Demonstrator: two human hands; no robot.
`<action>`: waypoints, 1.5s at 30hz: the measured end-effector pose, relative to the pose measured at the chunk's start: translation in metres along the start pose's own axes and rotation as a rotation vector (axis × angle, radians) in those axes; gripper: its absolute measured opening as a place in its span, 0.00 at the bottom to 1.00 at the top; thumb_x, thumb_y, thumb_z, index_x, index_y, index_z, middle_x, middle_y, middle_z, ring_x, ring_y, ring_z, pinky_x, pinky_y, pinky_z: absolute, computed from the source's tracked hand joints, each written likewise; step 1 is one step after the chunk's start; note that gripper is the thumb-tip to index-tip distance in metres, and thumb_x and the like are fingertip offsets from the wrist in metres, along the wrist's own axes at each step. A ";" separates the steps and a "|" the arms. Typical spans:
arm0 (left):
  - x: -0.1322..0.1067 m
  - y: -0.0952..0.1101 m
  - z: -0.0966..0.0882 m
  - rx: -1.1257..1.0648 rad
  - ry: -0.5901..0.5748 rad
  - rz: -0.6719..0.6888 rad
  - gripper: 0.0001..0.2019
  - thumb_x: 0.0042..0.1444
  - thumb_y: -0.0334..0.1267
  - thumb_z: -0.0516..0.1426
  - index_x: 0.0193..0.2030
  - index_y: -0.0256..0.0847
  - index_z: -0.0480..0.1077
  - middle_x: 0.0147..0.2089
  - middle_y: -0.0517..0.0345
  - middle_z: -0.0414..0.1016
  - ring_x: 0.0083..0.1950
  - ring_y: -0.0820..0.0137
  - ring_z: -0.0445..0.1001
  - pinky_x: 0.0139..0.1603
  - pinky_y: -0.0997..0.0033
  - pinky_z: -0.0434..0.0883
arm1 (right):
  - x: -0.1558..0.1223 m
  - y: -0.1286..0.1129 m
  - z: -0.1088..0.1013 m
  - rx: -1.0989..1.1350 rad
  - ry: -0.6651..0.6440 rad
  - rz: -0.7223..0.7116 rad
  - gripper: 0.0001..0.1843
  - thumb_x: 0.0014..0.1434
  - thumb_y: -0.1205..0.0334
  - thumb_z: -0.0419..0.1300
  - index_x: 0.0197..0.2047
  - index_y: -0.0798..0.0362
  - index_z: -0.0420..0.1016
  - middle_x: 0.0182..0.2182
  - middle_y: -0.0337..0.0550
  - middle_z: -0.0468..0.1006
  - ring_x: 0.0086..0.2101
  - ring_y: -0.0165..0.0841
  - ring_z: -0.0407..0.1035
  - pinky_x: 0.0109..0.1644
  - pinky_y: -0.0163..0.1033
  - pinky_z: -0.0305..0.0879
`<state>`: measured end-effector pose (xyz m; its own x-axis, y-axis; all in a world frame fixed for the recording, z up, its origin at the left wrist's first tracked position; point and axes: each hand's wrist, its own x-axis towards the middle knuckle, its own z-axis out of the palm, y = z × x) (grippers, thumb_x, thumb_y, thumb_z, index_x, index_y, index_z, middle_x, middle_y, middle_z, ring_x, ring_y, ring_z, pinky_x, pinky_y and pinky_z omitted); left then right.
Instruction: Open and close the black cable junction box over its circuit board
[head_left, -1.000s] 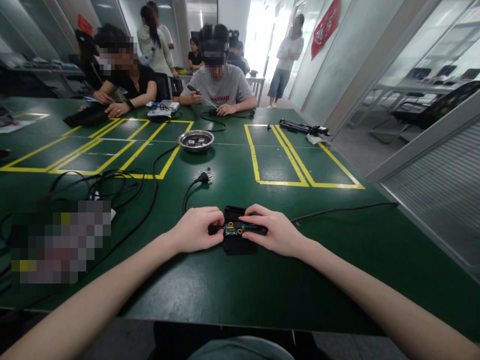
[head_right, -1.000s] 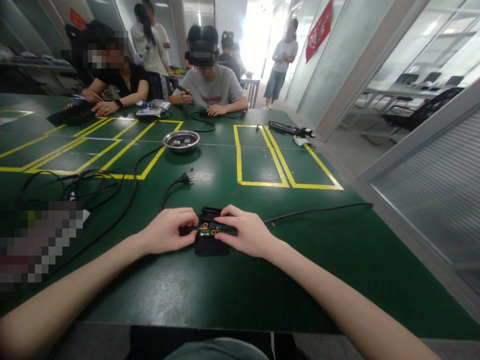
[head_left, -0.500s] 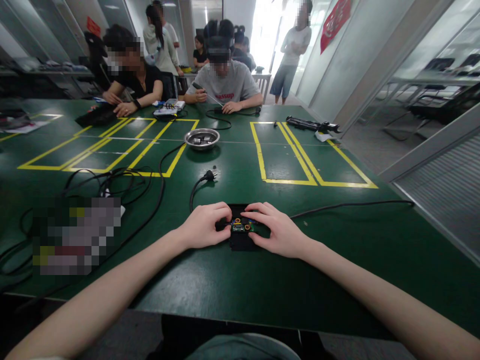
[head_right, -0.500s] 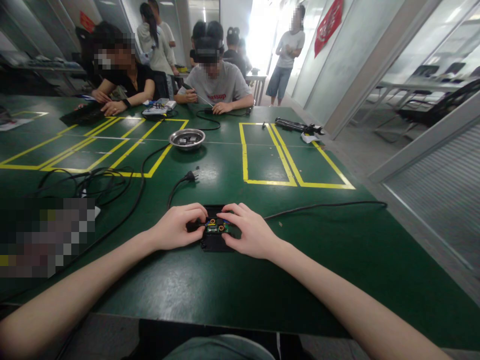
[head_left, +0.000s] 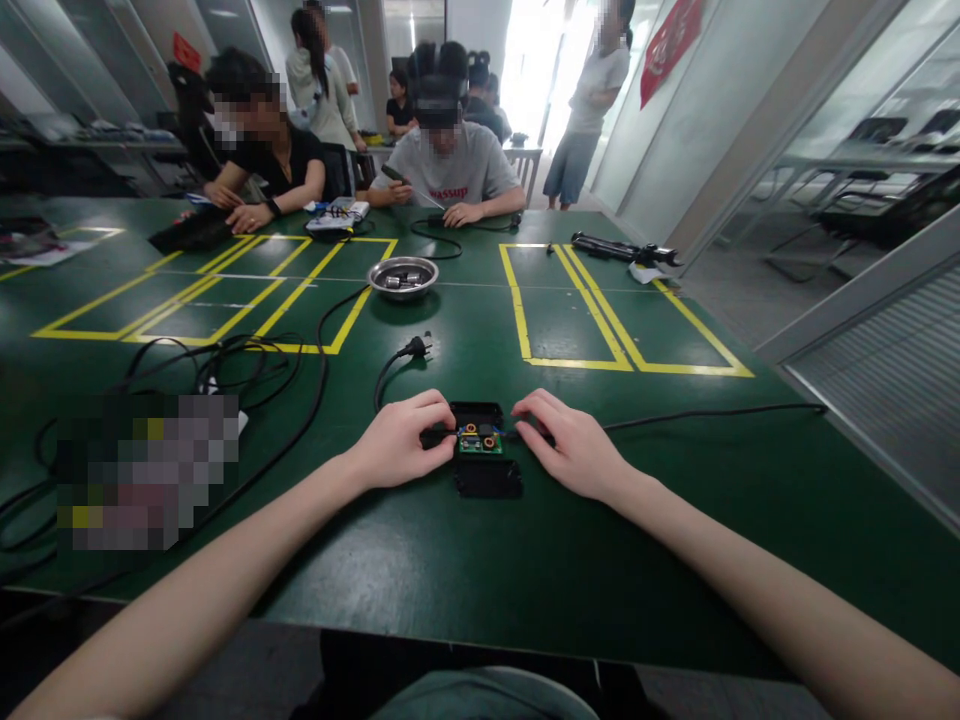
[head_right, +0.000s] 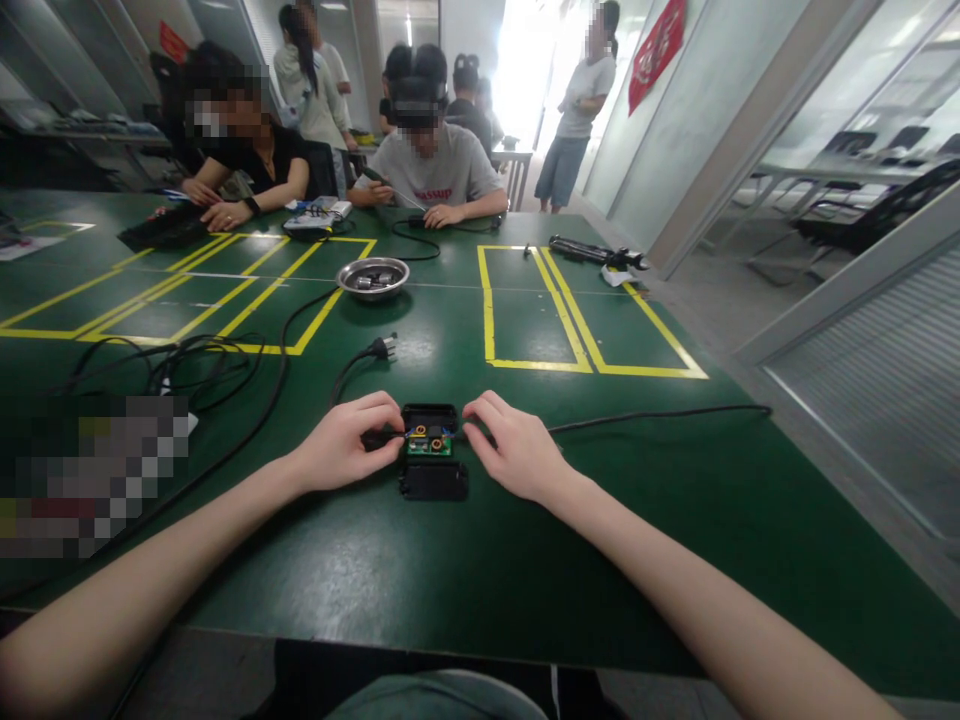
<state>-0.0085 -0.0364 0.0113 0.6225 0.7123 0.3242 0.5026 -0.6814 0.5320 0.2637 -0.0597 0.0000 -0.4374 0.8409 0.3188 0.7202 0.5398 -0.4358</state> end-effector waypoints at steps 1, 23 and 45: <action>0.000 0.000 -0.001 -0.025 -0.001 -0.011 0.04 0.60 0.35 0.58 0.36 0.38 0.73 0.37 0.56 0.75 0.34 0.72 0.73 0.34 0.74 0.69 | 0.001 0.003 -0.003 -0.031 -0.022 0.009 0.15 0.72 0.57 0.49 0.35 0.51 0.71 0.33 0.44 0.77 0.30 0.34 0.72 0.35 0.37 0.65; 0.000 0.003 -0.006 -0.012 -0.148 -0.031 0.03 0.56 0.33 0.58 0.32 0.39 0.72 0.27 0.62 0.71 0.26 0.75 0.67 0.28 0.77 0.62 | -0.003 0.011 -0.012 -0.114 -0.103 -0.099 0.25 0.72 0.55 0.49 0.23 0.52 0.67 0.18 0.40 0.72 0.20 0.29 0.64 0.29 0.35 0.51; -0.003 0.002 -0.009 -0.026 -0.180 0.036 0.07 0.55 0.31 0.57 0.40 0.39 0.74 0.33 0.60 0.74 0.29 0.73 0.71 0.32 0.76 0.68 | -0.002 0.010 -0.016 -0.093 -0.204 -0.149 0.20 0.69 0.60 0.51 0.25 0.52 0.69 0.22 0.40 0.74 0.23 0.30 0.66 0.31 0.36 0.56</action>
<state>-0.0143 -0.0380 0.0182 0.7383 0.6445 0.1988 0.4643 -0.6994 0.5434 0.2806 -0.0561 0.0084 -0.6352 0.7478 0.1931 0.6817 0.6604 -0.3149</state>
